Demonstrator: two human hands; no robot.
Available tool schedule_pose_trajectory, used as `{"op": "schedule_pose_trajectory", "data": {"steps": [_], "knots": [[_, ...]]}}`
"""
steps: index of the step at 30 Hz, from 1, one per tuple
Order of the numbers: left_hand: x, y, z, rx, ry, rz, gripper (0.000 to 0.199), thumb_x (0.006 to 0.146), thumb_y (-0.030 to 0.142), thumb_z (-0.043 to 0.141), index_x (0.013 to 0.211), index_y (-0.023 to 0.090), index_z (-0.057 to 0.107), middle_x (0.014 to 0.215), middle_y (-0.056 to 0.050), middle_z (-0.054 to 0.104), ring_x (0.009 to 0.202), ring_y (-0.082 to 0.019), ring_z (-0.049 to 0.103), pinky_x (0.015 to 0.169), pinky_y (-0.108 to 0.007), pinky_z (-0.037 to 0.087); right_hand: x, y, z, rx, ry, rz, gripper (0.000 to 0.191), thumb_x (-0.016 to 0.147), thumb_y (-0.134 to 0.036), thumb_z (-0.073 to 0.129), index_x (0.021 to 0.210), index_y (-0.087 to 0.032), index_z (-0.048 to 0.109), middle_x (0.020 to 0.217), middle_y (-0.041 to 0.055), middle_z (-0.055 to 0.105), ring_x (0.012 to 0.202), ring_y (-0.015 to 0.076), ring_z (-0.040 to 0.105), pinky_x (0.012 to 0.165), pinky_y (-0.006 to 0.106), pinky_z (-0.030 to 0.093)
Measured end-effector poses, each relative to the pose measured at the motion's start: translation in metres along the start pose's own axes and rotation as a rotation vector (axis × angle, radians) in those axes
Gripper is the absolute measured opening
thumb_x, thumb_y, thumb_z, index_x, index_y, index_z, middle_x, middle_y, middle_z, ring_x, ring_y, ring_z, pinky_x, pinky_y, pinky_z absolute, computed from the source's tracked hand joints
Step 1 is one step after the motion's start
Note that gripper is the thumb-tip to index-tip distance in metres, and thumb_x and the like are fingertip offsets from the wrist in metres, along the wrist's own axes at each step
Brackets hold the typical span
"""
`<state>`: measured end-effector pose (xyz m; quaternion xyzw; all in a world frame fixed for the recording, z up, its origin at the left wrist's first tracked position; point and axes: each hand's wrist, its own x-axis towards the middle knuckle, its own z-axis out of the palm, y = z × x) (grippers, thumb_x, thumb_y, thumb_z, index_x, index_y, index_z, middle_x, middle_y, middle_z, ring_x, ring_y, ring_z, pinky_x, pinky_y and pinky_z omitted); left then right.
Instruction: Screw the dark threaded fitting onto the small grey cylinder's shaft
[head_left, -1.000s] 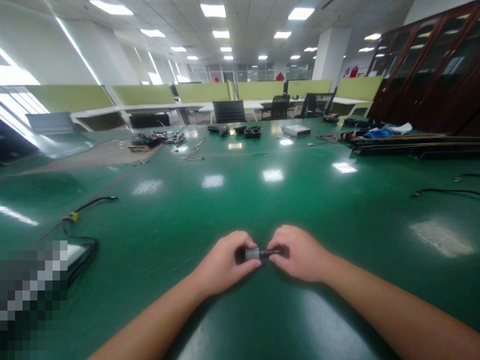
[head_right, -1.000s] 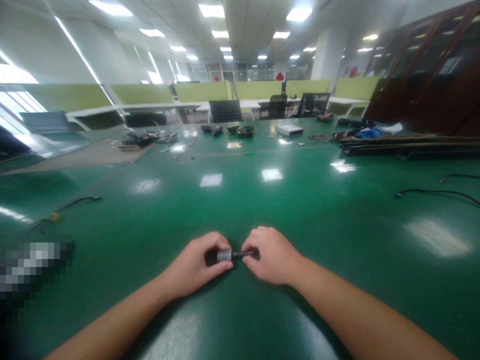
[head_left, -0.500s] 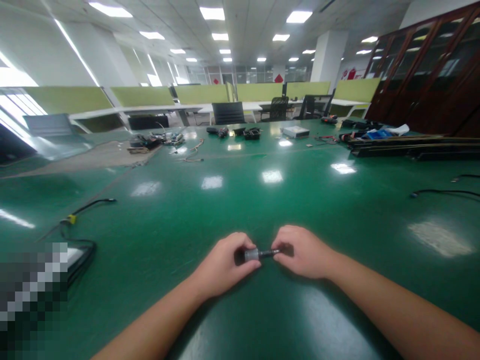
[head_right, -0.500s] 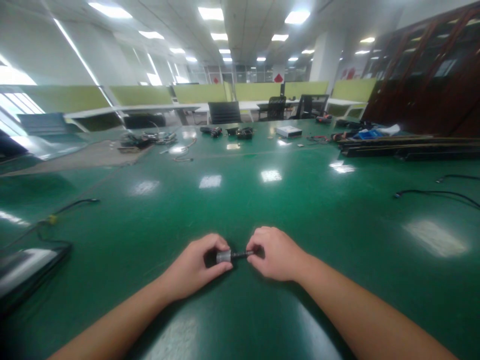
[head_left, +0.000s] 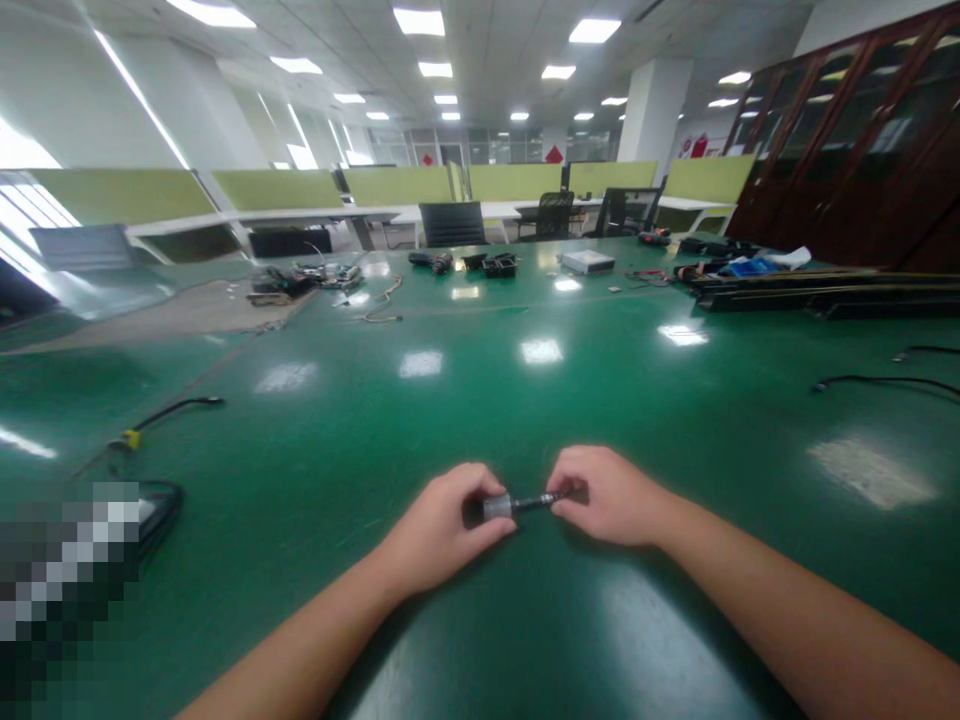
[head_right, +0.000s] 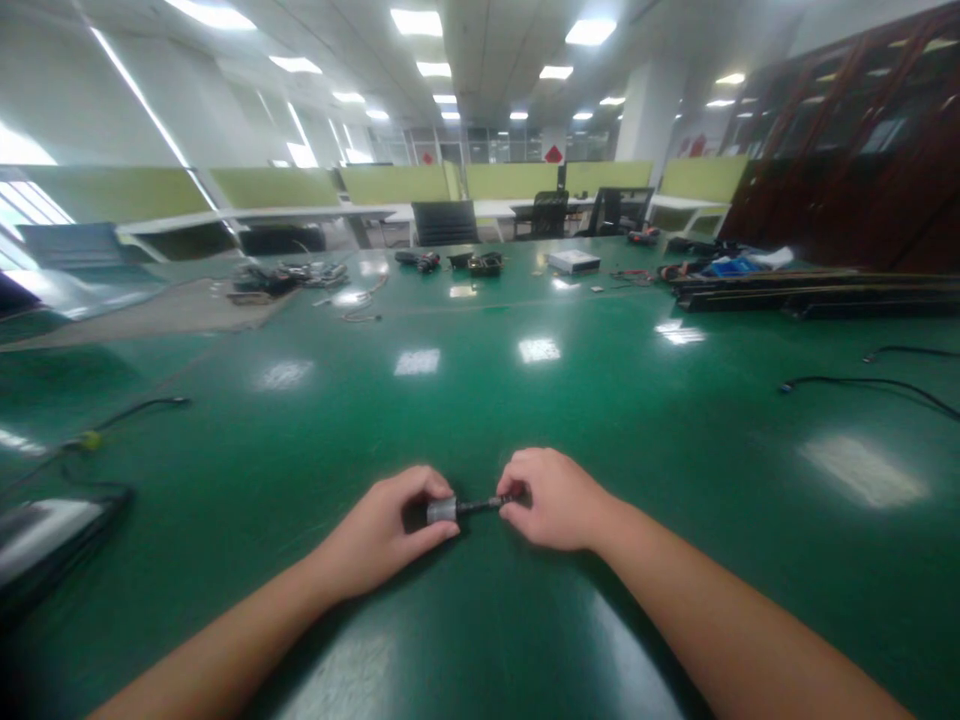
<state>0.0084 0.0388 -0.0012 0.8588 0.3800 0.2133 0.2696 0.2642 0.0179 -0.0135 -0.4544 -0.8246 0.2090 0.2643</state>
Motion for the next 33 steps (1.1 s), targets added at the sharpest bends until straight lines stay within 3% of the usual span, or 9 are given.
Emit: {"op": "schedule_pose_trajectory", "data": {"steps": [19,29,33], "knots": [[0.0,-0.001,0.0,-0.008,0.001,-0.004,0.019,0.084,0.032,0.074,0.093,0.02,0.064,0.093,-0.002,0.068,0.085,-0.019,0.062,0.076,-0.03,0.047,-0.002,0.009,-0.013,0.02,-0.034,0.092,0.007,0.076,-0.013,0.073,0.081,-0.018,0.073,0.076,0.0002,0.066,0.067,0.0133,0.059,0.063,0.025,0.043],[0.0,-0.006,0.005,-0.043,0.028,0.025,0.021,0.078,0.024,0.077,0.092,0.019,0.063,0.092,-0.001,0.066,0.085,-0.018,0.061,0.075,-0.028,0.045,0.013,-0.015,0.027,-0.013,0.019,-0.043,0.005,0.084,-0.026,0.074,0.086,-0.021,0.073,0.079,-0.0003,0.067,0.078,0.0157,0.059,0.074,0.029,0.039],[0.001,-0.001,0.002,-0.051,-0.005,0.021,0.023,0.082,0.033,0.076,0.096,0.019,0.064,0.091,-0.001,0.066,0.083,-0.018,0.061,0.074,-0.028,0.045,0.012,-0.014,0.029,-0.03,0.033,-0.056,0.006,0.085,-0.026,0.074,0.088,-0.022,0.072,0.082,-0.0001,0.068,0.081,0.0164,0.059,0.075,0.03,0.039]]}}
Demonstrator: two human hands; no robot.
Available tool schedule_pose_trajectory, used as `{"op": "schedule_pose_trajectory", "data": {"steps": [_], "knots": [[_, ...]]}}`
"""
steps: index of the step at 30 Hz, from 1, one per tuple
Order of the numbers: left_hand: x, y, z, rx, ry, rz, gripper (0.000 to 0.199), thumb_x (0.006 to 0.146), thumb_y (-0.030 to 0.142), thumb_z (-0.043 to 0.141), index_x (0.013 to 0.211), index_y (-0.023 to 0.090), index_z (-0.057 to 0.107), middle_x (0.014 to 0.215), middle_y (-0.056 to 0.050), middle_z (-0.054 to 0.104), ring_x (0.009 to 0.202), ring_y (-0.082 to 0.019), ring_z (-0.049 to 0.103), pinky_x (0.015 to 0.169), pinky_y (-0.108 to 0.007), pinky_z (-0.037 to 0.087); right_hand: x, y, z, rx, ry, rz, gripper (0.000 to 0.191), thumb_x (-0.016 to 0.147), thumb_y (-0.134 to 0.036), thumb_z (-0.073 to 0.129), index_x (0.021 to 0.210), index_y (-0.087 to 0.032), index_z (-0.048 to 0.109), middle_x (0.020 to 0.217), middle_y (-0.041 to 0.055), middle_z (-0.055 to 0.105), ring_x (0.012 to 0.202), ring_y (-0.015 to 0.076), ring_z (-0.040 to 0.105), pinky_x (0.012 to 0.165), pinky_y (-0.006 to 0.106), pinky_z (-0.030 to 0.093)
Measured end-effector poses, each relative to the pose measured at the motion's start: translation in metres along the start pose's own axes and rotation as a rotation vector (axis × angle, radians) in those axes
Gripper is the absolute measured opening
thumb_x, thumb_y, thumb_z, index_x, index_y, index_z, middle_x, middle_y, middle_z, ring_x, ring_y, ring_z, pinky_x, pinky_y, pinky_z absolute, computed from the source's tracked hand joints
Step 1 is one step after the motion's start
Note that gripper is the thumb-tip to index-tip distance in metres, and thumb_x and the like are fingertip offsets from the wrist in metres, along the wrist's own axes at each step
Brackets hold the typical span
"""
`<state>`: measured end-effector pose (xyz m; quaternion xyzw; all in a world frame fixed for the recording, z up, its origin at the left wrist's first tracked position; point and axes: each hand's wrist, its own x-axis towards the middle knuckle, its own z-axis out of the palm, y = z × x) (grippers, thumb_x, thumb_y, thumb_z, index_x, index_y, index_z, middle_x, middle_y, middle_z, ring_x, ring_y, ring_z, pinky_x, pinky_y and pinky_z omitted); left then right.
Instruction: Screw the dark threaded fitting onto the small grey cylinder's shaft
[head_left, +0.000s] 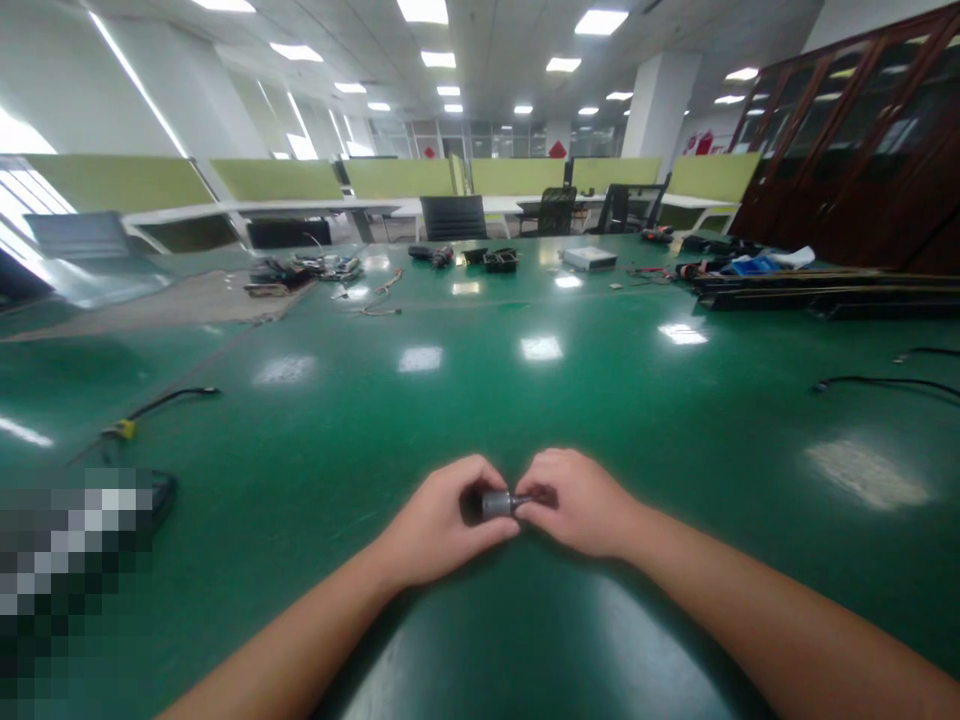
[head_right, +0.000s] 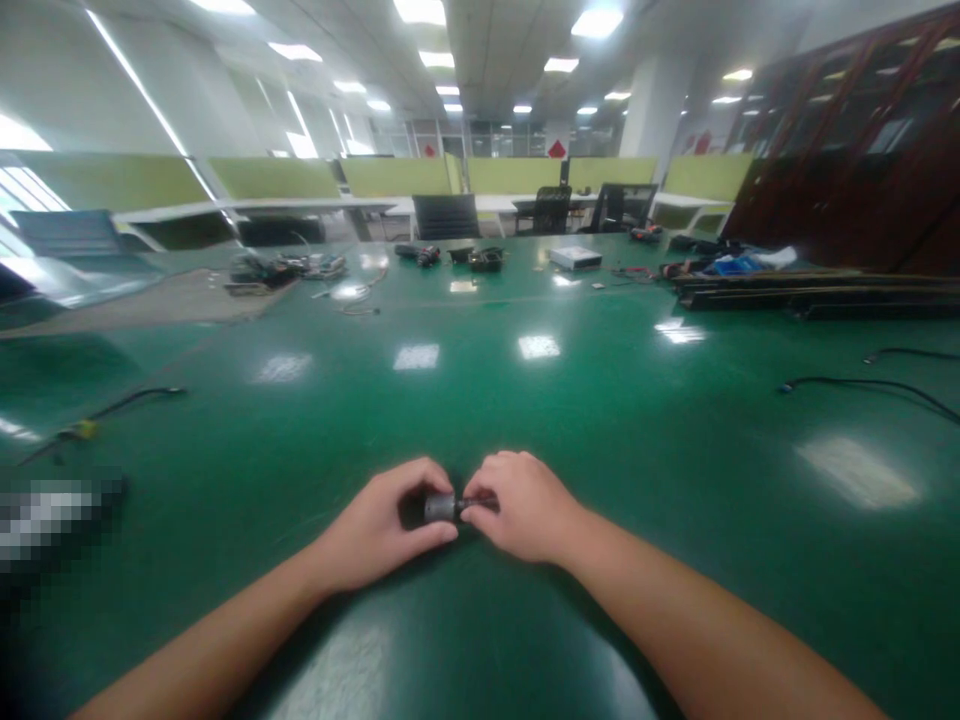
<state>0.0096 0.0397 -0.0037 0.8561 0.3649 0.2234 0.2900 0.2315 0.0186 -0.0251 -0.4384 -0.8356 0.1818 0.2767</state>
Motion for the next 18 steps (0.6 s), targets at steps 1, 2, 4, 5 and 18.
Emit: {"op": "schedule_pose_trajectory", "data": {"steps": [1,2,4,5,18], "knots": [[0.0004,0.0013,-0.0006,-0.002,-0.002,-0.005,0.02,0.086,0.034,0.072,0.097,0.02,0.065,0.091,-0.001,0.067,0.082,-0.017,0.061,0.074,-0.027,0.046,-0.0005,0.0008,-0.0009,0.001,-0.001,-0.003,0.006,0.085,-0.026,0.074,0.088,-0.022,0.072,0.082,0.0002,0.068,0.081,0.0165,0.059,0.076,0.03,0.039],[0.0008,0.0023,-0.001,-0.001,-0.003,-0.009,0.017,0.089,0.034,0.068,0.099,0.02,0.065,0.09,-0.001,0.067,0.082,-0.017,0.061,0.074,-0.027,0.046,-0.0008,0.0014,-0.002,0.003,-0.003,-0.007,0.006,0.086,-0.027,0.073,0.088,-0.021,0.072,0.082,0.0005,0.068,0.081,0.0165,0.059,0.076,0.03,0.039],[0.0013,0.0035,-0.0015,0.011,-0.002,-0.012,0.015,0.091,0.033,0.065,0.1,0.021,0.066,0.091,-0.001,0.068,0.083,-0.017,0.061,0.074,-0.027,0.046,-0.0011,0.0017,-0.0036,0.007,-0.004,-0.011,0.006,0.087,-0.026,0.073,0.088,-0.021,0.072,0.082,0.0008,0.068,0.082,0.0166,0.059,0.076,0.029,0.04],[0.0014,0.0036,-0.0016,0.019,-0.002,-0.009,0.015,0.09,0.032,0.066,0.099,0.02,0.066,0.091,-0.001,0.068,0.083,-0.017,0.061,0.075,-0.027,0.046,-0.001,0.0016,-0.004,0.007,-0.004,-0.011,0.006,0.087,-0.026,0.073,0.089,-0.021,0.072,0.082,0.0009,0.068,0.082,0.0167,0.059,0.076,0.029,0.04],[-0.0009,-0.0004,0.0009,0.082,-0.01,0.011,0.022,0.08,0.025,0.074,0.1,0.02,0.067,0.096,-0.002,0.067,0.088,-0.02,0.062,0.079,-0.03,0.046,-0.0016,0.0023,-0.0021,0.022,0.015,-0.032,0.008,0.084,-0.025,0.075,0.09,-0.021,0.072,0.084,0.0014,0.068,0.083,0.0176,0.058,0.076,0.03,0.04]]}}
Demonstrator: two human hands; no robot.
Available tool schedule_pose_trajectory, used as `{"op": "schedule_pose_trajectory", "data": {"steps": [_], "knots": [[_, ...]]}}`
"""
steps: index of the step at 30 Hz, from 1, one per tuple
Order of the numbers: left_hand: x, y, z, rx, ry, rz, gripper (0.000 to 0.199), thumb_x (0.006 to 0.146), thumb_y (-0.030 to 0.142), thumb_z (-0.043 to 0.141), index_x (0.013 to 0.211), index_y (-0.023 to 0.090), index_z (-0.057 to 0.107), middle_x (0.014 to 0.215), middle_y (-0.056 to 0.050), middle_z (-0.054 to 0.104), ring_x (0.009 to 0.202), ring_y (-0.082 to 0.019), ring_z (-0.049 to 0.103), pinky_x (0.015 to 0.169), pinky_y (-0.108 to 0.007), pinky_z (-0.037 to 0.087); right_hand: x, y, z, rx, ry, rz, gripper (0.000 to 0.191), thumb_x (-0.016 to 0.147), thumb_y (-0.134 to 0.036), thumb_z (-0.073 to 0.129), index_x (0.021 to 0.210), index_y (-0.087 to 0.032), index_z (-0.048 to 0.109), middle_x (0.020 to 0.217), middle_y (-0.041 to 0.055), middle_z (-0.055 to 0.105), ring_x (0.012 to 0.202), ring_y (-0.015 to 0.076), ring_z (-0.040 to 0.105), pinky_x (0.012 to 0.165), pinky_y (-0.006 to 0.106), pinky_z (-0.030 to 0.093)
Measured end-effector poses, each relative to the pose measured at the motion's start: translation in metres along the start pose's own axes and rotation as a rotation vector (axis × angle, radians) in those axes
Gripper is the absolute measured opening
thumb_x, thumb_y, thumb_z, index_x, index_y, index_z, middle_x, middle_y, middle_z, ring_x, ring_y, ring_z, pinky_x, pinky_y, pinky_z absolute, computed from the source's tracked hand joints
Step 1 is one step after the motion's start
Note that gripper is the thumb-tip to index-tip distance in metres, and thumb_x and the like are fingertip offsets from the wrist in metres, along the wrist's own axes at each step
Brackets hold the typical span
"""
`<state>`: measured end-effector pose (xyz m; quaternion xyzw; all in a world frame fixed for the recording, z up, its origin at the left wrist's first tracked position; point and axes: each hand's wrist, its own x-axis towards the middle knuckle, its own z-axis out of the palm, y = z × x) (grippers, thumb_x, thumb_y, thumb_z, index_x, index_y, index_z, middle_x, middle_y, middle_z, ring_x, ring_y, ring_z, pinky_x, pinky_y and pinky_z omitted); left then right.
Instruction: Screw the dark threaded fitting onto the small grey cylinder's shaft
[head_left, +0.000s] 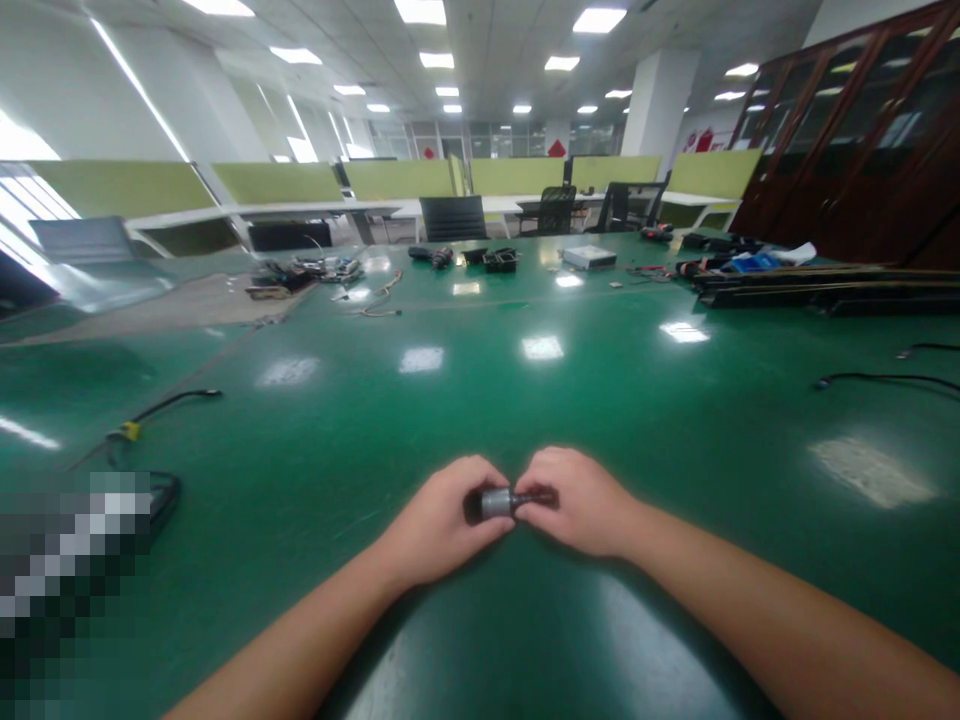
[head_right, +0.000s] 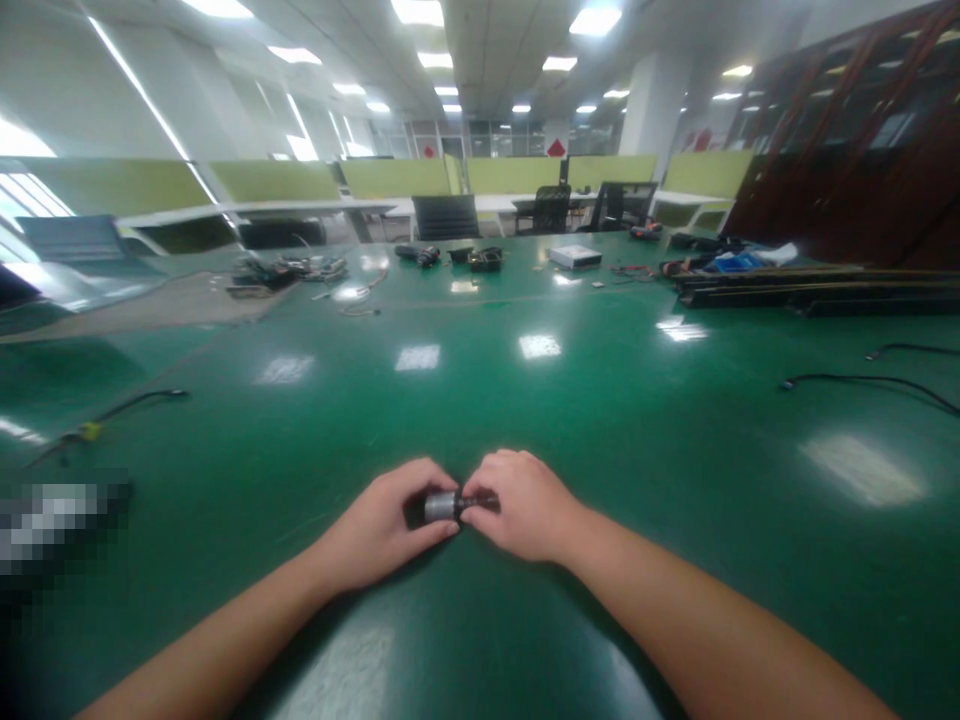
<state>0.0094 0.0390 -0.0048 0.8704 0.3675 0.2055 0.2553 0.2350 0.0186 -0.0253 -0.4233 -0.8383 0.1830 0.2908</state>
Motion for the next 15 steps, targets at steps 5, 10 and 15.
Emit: {"op": "schedule_pose_trajectory", "data": {"steps": [5,10,15], "knots": [[0.002,0.0001,0.0002,0.001,0.009,-0.003,0.019,0.081,0.026,0.074,0.096,0.019,0.066,0.092,-0.002,0.066,0.086,-0.019,0.061,0.076,-0.03,0.045,-0.0002,-0.0017,-0.0004,-0.002,0.002,-0.008,0.01,0.085,-0.026,0.074,0.094,-0.021,0.073,0.087,0.002,0.069,0.084,0.0179,0.059,0.077,0.031,0.041],[0.0016,-0.0001,0.0009,0.011,0.001,-0.005,0.019,0.081,0.026,0.074,0.096,0.019,0.065,0.092,-0.002,0.065,0.086,-0.019,0.061,0.076,-0.03,0.044,0.0,-0.0001,0.0028,-0.009,-0.004,-0.027,0.01,0.087,-0.026,0.073,0.096,-0.021,0.073,0.089,0.0026,0.07,0.085,0.0179,0.059,0.078,0.031,0.042],[0.0011,0.0001,0.0011,0.007,0.005,-0.015,0.021,0.08,0.027,0.076,0.097,0.02,0.065,0.093,-0.002,0.065,0.087,-0.02,0.061,0.077,-0.03,0.044,0.0003,0.001,0.0031,0.001,0.0,-0.026,0.009,0.087,-0.024,0.073,0.095,-0.021,0.072,0.088,0.0019,0.07,0.084,0.0173,0.059,0.077,0.03,0.042]]}}
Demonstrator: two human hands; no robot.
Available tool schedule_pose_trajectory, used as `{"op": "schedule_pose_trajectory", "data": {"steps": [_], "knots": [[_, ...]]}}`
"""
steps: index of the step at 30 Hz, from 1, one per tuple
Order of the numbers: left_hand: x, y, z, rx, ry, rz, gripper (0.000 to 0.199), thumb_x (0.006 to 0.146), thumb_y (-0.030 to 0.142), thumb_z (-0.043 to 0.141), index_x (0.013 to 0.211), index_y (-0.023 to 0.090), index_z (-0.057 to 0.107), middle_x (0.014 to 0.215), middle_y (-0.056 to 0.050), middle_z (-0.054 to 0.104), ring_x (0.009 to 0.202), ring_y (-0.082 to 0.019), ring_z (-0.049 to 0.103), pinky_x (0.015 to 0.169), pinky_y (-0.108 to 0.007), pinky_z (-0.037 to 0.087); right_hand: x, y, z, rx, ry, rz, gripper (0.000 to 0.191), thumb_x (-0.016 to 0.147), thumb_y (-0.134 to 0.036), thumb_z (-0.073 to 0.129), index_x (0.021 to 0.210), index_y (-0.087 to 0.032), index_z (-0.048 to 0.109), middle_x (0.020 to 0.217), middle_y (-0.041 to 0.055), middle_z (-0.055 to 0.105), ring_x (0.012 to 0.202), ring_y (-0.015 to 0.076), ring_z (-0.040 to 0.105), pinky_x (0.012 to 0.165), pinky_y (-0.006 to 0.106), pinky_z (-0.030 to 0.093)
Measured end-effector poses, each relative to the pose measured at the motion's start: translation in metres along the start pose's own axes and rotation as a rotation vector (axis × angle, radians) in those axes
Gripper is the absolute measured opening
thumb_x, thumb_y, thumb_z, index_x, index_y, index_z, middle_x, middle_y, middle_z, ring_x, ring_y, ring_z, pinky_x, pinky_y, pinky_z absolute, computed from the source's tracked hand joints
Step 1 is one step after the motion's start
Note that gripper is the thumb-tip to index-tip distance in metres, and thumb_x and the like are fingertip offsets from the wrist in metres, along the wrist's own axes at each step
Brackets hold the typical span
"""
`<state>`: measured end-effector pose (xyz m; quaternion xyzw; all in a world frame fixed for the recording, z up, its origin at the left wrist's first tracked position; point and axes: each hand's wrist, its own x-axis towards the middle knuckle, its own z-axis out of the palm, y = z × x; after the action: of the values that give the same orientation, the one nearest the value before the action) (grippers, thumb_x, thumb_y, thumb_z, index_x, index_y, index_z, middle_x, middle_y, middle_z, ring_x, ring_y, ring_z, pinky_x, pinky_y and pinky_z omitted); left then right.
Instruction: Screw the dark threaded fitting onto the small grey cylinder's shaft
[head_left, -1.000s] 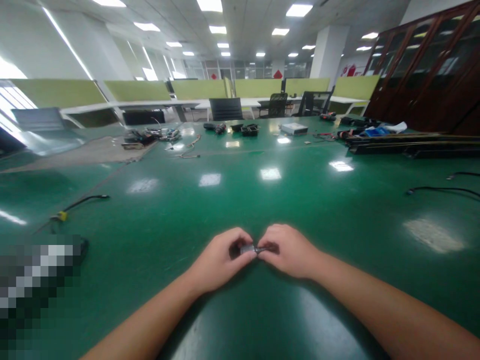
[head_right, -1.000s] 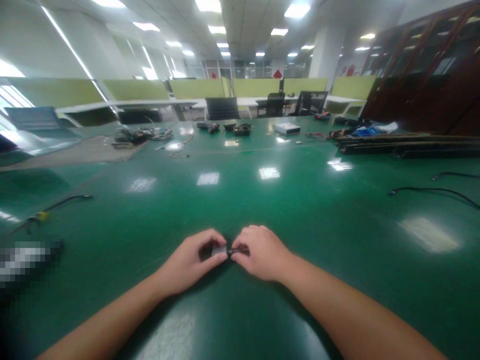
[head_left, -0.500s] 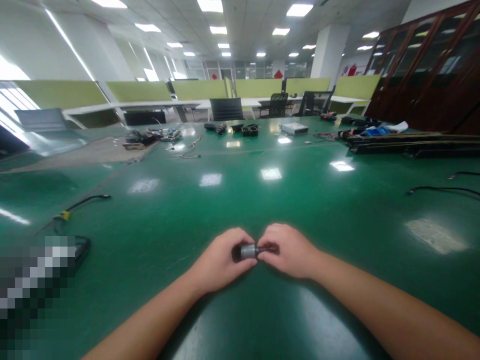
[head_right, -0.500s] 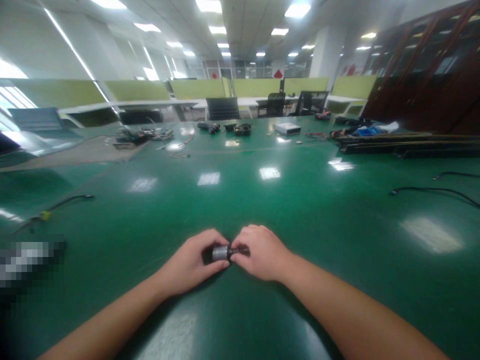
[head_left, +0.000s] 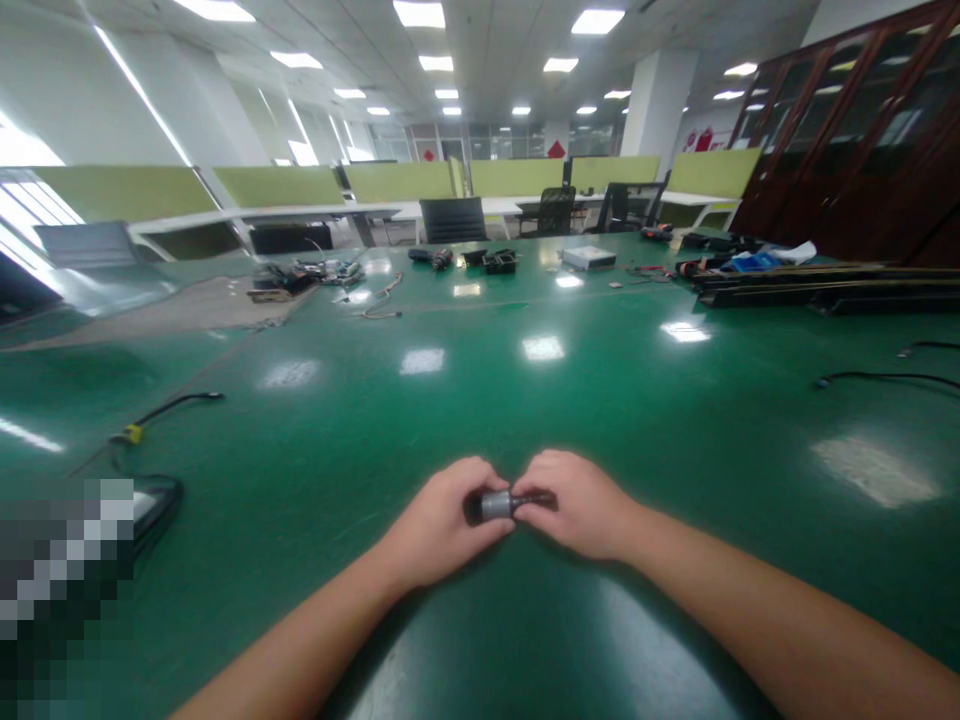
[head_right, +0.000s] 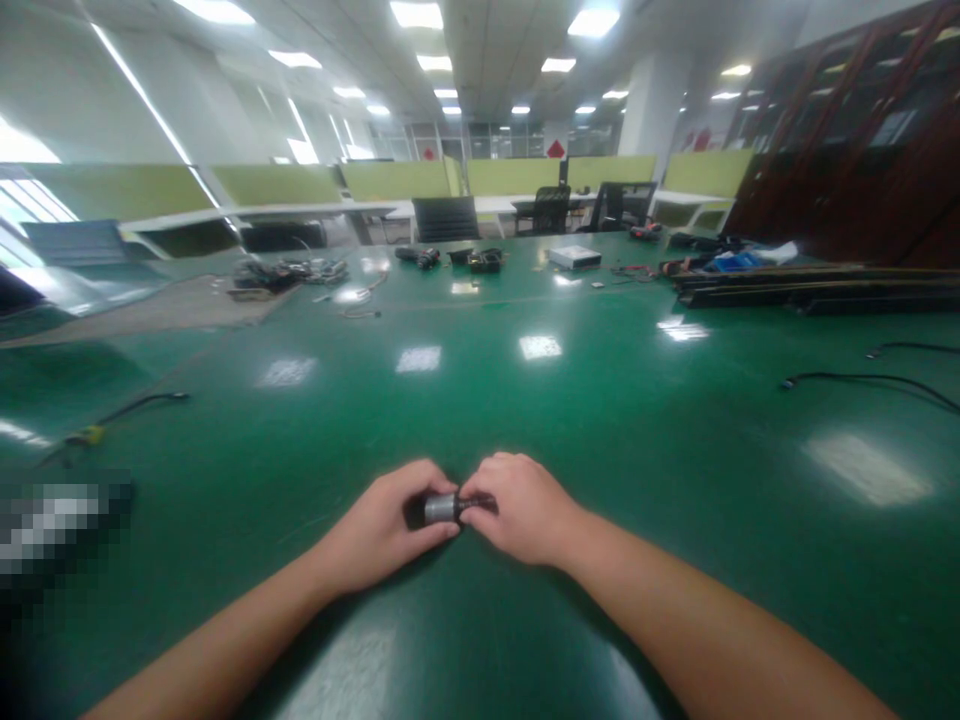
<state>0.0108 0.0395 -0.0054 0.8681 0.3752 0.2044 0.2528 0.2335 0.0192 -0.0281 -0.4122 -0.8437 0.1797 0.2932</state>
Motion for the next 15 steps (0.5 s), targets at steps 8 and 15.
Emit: {"op": "schedule_pose_trajectory", "data": {"steps": [8,15], "knots": [[-0.0007,0.001,-0.0011,0.016,0.007,-0.009,0.021,0.079,0.027,0.075,0.095,0.02,0.065,0.093,-0.002,0.066,0.086,-0.019,0.061,0.076,-0.029,0.045,-0.0016,-0.0005,-0.0021,0.019,-0.001,0.013,0.008,0.086,-0.022,0.073,0.094,-0.021,0.073,0.086,0.0021,0.069,0.084,0.0172,0.059,0.076,0.029,0.044],[-0.0019,-0.0001,-0.0019,0.032,0.0,0.009,0.02,0.08,0.027,0.075,0.096,0.02,0.065,0.093,-0.002,0.065,0.086,-0.02,0.06,0.077,-0.03,0.045,-0.0016,-0.0008,-0.0042,0.033,-0.012,0.017,0.008,0.087,-0.022,0.071,0.095,-0.021,0.073,0.089,0.0029,0.07,0.087,0.0182,0.06,0.079,0.031,0.045]]}}
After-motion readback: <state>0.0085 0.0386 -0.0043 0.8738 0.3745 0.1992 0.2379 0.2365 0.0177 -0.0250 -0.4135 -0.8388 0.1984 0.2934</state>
